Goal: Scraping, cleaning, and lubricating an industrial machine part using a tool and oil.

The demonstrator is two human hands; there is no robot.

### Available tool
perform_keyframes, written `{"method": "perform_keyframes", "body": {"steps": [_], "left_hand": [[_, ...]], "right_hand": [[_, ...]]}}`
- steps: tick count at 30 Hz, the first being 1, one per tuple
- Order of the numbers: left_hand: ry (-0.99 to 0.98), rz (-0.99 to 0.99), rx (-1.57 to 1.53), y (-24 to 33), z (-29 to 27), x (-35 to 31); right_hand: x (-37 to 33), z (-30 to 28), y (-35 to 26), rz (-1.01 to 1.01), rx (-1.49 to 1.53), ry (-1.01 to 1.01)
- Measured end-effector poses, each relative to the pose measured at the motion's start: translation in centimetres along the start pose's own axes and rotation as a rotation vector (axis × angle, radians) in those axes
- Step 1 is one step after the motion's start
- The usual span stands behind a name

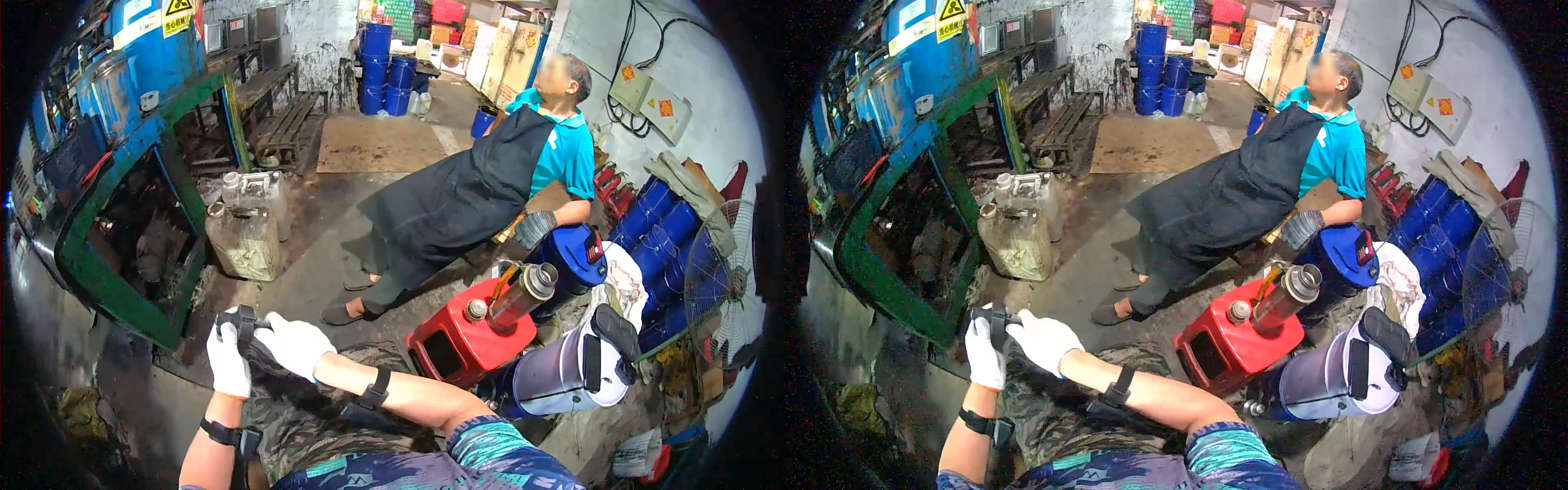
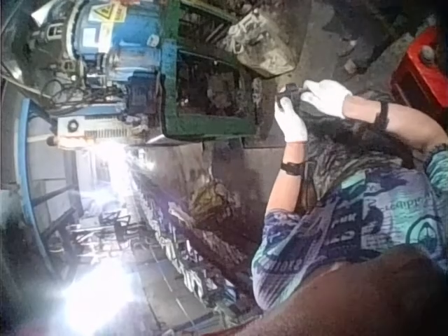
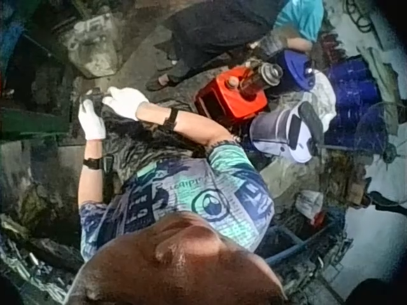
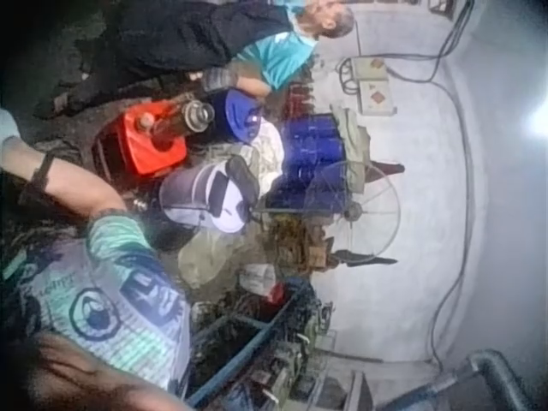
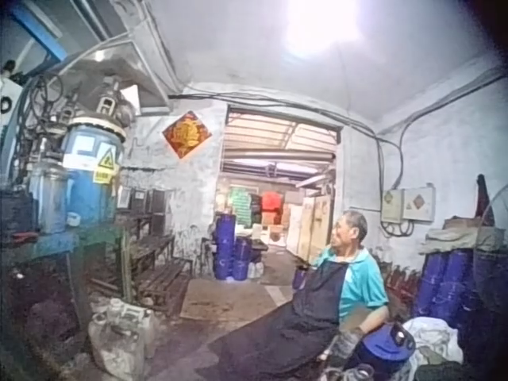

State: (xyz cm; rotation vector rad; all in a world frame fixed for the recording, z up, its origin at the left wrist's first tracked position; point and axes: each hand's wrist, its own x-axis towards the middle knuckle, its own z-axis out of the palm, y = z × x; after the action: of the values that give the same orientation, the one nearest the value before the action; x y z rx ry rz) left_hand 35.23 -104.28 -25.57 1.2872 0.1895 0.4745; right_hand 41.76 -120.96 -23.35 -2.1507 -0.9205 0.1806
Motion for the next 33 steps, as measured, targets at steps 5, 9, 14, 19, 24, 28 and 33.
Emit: {"method": "perform_keyframes", "body": {"steps": [5,9,14,19,24,28,33], "left_hand": [[0.069,-0.302,-0.638,1.6,2.1,-1.3],[-0.216,-0.115,-0.433,1.2,-0.2,-1.9],[-0.159,-0.054,-0.322,4.0,0.9,-1.3],[0.129,-0.167,-0.522,3.8,2.1,-2.1],[0.154,-0.167,-0.427,2.2,0.7,-2.1],[-0.205,-0.009,-0.378,2.3,-1.4,-1.9],[-0.173,0.024,-0.152,2.9,-1.1,-0.7]], "right_hand": [[0.0,2.1,-1.3,-0.110,-0.053,0.105],[-1.0,2.1,-1.3,0.391,1.247,-0.733],[-0.4,0.0,-2.5,0.235,1.031,-0.521],[1.2,0.6,-2.4,0.004,0.000,-0.077],[0.2,2.3,-3.5,0.219,0.863,-0.500],[-0.9,2.2,-1.9,0.361,1.444,-0.896],[0.2,0.6,-2.7,0.286,1.139,-0.530]]}}
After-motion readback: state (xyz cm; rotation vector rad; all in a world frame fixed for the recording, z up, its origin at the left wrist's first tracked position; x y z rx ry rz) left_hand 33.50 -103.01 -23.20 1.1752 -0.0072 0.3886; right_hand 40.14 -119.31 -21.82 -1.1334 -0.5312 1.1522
